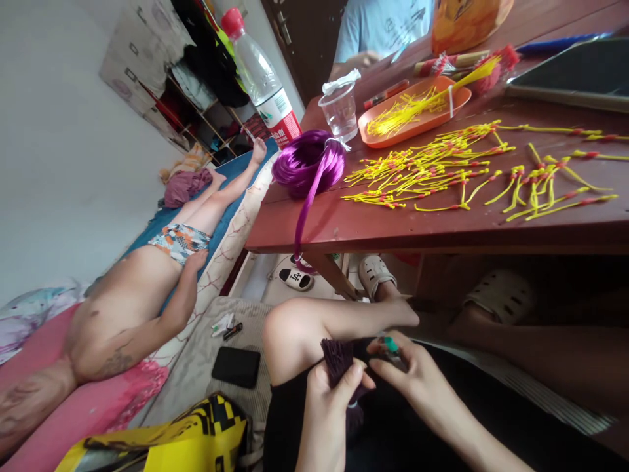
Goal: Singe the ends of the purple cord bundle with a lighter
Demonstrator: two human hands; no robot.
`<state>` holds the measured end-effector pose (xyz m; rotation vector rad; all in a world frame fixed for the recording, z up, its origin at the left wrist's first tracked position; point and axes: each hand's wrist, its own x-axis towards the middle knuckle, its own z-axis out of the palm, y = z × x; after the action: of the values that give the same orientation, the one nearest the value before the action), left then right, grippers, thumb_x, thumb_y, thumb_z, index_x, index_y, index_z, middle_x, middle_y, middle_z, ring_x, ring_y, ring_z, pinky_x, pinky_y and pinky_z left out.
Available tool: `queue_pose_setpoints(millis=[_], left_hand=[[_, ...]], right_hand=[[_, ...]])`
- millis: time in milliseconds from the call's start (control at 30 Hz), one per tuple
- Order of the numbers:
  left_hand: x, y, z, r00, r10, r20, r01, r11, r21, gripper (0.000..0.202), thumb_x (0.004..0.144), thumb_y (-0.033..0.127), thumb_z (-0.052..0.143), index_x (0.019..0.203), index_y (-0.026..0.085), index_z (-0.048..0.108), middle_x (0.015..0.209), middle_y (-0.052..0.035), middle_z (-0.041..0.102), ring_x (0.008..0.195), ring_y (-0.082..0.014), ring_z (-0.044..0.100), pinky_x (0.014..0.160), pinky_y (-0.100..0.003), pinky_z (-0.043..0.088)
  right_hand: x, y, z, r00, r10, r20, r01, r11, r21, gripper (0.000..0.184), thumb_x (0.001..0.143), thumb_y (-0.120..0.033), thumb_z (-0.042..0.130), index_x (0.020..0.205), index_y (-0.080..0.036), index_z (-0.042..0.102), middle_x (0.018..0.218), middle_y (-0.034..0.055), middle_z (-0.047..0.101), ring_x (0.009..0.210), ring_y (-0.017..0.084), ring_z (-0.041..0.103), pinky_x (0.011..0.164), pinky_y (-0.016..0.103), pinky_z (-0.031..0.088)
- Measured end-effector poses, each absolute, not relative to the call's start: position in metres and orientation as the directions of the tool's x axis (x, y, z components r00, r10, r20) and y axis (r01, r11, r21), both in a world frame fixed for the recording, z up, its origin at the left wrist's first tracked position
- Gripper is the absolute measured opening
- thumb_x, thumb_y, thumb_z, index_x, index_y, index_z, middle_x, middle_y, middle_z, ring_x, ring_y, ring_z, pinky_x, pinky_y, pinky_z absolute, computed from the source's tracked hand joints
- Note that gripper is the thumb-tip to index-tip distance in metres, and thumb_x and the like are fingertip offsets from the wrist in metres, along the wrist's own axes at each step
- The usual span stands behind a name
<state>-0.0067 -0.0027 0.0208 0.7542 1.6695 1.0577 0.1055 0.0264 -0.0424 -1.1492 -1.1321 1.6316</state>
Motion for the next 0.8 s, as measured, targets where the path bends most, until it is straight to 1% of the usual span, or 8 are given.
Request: queue_pose_setpoints(millis=[67, 100, 233, 333, 433, 533, 633, 800], left_hand=[[-0.007, -0.002, 0.019, -0.306, 0.863, -0.401, 0.036, 0.431, 0.902, 0.015, 0.064, 0.026, 0.066, 0.057, 0.013, 0.064, 0.05, -0.0007, 0.061, 0.055, -0.0133, 0.053, 0.055, -0.021, 0.039], [-0.007, -0.002, 0.018, -0.285, 0.872, -0.398, 0.055, 0.429, 0.902, 0.017, 0.064, 0.028, 0.066, 0.057, 0.013, 0.064, 0.048, -0.0004, 0.06, 0.052, -0.0131, 0.052, 0.053, -0.022, 0.038], [-0.006, 0.0, 0.013, -0.183, 0.896, -0.404, 0.084, 0.424, 0.902, 0.028, 0.062, 0.04, 0.064, 0.053, 0.013, 0.065, 0.04, -0.0007, 0.056, 0.042, -0.0139, 0.048, 0.045, -0.025, 0.035], [-0.006, 0.002, 0.011, -0.166, 0.893, -0.418, 0.074, 0.434, 0.898, 0.027, 0.059, 0.041, 0.066, 0.059, 0.014, 0.067, 0.04, -0.0008, 0.057, 0.04, -0.0144, 0.047, 0.043, -0.025, 0.033], [-0.006, 0.001, 0.013, -0.167, 0.893, -0.418, 0.067, 0.433, 0.899, 0.023, 0.062, 0.036, 0.065, 0.064, 0.013, 0.067, 0.044, -0.0014, 0.058, 0.045, -0.0149, 0.05, 0.048, -0.025, 0.035], [-0.006, 0.0, 0.016, -0.179, 0.892, -0.414, 0.07, 0.431, 0.899, 0.019, 0.066, 0.029, 0.062, 0.058, 0.012, 0.064, 0.05, -0.0021, 0.059, 0.053, -0.0148, 0.05, 0.056, -0.024, 0.037], [-0.006, 0.0, 0.017, -0.185, 0.886, -0.425, 0.072, 0.444, 0.893, 0.018, 0.068, 0.026, 0.06, 0.056, 0.013, 0.062, 0.05, -0.0014, 0.058, 0.053, -0.0138, 0.049, 0.056, -0.023, 0.036], [-0.007, -0.001, 0.015, -0.233, 0.891, -0.39, 0.154, 0.43, 0.889, 0.025, 0.069, 0.028, 0.06, 0.048, 0.013, 0.06, 0.051, -0.002, 0.058, 0.055, -0.0144, 0.049, 0.057, -0.024, 0.035]], right_hand=[[0.108, 0.027, -0.037, -0.181, 0.969, -0.17, -0.136, -0.196, -0.971, 0.011, 0.07, -0.026, 0.056, 0.073, -0.016, 0.059, 0.073, 0.0018, 0.055, 0.073, 0.02, 0.053, 0.065, 0.027, 0.039], [0.108, 0.027, -0.034, -0.196, 0.968, -0.155, -0.166, -0.188, -0.968, 0.011, 0.07, -0.027, 0.056, 0.072, -0.016, 0.059, 0.072, 0.0012, 0.053, 0.07, 0.019, 0.054, 0.064, 0.027, 0.039], [0.103, 0.024, -0.029, -0.359, 0.911, -0.202, -0.304, -0.319, -0.898, 0.017, 0.066, -0.03, 0.063, 0.062, -0.016, 0.054, 0.055, -0.0047, 0.046, 0.045, 0.011, 0.047, 0.048, 0.023, 0.036], [0.1, 0.023, -0.031, -0.362, 0.902, -0.236, -0.36, -0.369, -0.857, 0.02, 0.066, -0.032, 0.064, 0.062, -0.015, 0.053, 0.047, -0.0063, 0.045, 0.041, 0.01, 0.043, 0.045, 0.023, 0.034], [0.102, 0.025, -0.031, -0.391, 0.894, -0.219, -0.364, -0.369, -0.855, 0.022, 0.069, -0.035, 0.061, 0.063, -0.014, 0.056, 0.043, -0.0049, 0.048, 0.043, 0.011, 0.044, 0.048, 0.023, 0.035], [0.106, 0.027, -0.029, -0.414, 0.883, -0.223, -0.342, -0.377, -0.861, 0.025, 0.071, -0.037, 0.059, 0.063, -0.014, 0.06, 0.042, -0.0038, 0.051, 0.043, 0.01, 0.043, 0.046, 0.022, 0.034], [0.106, 0.027, -0.03, -0.411, 0.874, -0.26, -0.321, -0.406, -0.856, 0.025, 0.07, -0.037, 0.06, 0.061, -0.014, 0.06, 0.041, -0.0042, 0.051, 0.041, 0.009, 0.04, 0.044, 0.021, 0.033], [0.105, 0.027, -0.032, -0.377, 0.894, -0.243, -0.277, -0.359, -0.891, 0.022, 0.069, -0.034, 0.061, 0.06, -0.015, 0.061, 0.047, -0.0016, 0.056, 0.051, 0.013, 0.047, 0.053, 0.023, 0.038]])
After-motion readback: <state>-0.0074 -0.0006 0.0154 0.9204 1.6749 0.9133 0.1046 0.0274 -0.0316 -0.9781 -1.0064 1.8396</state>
